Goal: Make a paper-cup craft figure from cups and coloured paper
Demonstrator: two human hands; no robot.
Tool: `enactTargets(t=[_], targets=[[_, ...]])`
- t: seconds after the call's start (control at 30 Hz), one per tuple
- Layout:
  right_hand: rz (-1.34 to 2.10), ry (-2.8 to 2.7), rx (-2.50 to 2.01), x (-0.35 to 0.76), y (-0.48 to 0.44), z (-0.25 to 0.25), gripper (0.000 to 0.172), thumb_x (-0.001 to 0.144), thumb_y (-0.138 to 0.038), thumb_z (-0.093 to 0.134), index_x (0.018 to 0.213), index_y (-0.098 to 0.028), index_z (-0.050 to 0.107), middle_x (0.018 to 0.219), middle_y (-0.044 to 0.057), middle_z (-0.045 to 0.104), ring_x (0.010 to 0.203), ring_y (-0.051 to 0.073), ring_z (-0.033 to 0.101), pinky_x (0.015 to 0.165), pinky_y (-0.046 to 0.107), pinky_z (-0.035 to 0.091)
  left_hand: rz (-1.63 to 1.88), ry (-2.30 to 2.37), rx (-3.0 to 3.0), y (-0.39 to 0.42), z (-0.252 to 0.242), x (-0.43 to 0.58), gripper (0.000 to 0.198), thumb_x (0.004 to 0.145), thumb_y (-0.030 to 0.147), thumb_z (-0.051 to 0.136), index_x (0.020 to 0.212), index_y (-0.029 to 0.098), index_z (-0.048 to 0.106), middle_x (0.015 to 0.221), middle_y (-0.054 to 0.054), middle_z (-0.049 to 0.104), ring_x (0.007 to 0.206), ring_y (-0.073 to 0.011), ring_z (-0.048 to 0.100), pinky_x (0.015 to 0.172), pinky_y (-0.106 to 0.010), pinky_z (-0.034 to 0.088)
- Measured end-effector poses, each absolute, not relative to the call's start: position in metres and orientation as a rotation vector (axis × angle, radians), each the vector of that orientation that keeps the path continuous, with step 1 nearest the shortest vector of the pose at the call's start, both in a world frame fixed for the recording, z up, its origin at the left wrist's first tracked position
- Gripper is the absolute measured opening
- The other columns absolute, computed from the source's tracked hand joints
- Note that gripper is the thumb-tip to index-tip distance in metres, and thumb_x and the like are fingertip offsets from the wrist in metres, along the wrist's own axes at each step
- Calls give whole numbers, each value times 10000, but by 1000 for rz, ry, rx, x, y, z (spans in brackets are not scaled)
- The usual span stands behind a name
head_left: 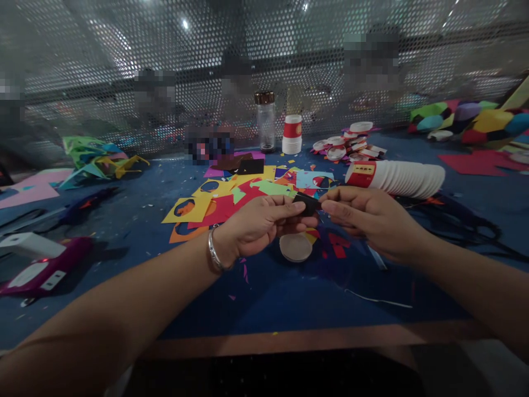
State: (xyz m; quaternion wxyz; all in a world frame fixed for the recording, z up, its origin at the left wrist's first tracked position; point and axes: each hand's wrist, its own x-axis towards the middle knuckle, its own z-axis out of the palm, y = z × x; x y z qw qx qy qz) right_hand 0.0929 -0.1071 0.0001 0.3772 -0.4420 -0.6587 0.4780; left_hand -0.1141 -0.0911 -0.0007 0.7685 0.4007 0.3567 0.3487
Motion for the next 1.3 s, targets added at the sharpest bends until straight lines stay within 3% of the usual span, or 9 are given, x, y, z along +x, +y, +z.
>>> enactTargets(t=[0.37,0.53,0.7,0.83,1.03,1.17,1.3], targets=[[1150,-1736,-1172,92,-107,2,520,815,-716,727,831,-206,630,538,-82,397,469,81,271,443,269,165,727,774,887,-91,-1,-115,261,976,78,641,719,115,665,729,-69,758,700,-93,733,704,-177,551],[776,-1861,-1312,101,-97,-2,460,848,-664,702,884,-207,665,568,-36,506,517,129,402,503,286,263,824,832,1020,-89,0,-121,158,955,183,684,806,131,696,825,-62,772,673,-116,725,643,-225,524],[412,-2076,-1510,108,-84,-13,238,859,-449,721,885,-229,637,581,-34,544,527,158,473,558,310,314,792,922,1468,-91,4,-129,216,930,269,677,738,188,622,746,-32,740,613,-136,686,565,-246,427],[167,-2190,-1595,112,-83,-17,195,869,-409,699,920,-229,641,717,30,637,638,212,562,622,334,351,635,1009,2049,-96,4,-133,235,895,265,707,684,195,634,645,8,650,605,-118,556,583,-251,356],[-75,-2316,-1494,120,-86,-19,193,899,-413,663,950,-228,679,969,128,708,930,326,628,766,416,443,568,1093,2298,-94,5,-138,261,886,241,694,647,205,597,598,22,594,575,-124,487,575,-274,279],[-55,-2468,-1308,118,-88,-16,164,919,-346,629,940,-204,709,977,134,701,980,329,612,899,474,460,554,1194,2382,-93,9,-140,315,877,255,693,607,201,539,575,28,552,555,-119,445,565,-284,258],[43,-2593,-1223,114,-90,-14,142,905,-294,632,930,-189,724,948,115,707,958,305,617,877,447,474,552,1181,2354,-94,9,-138,271,867,264,682,650,196,534,608,44,545,579,-113,456,560,-264,290]])
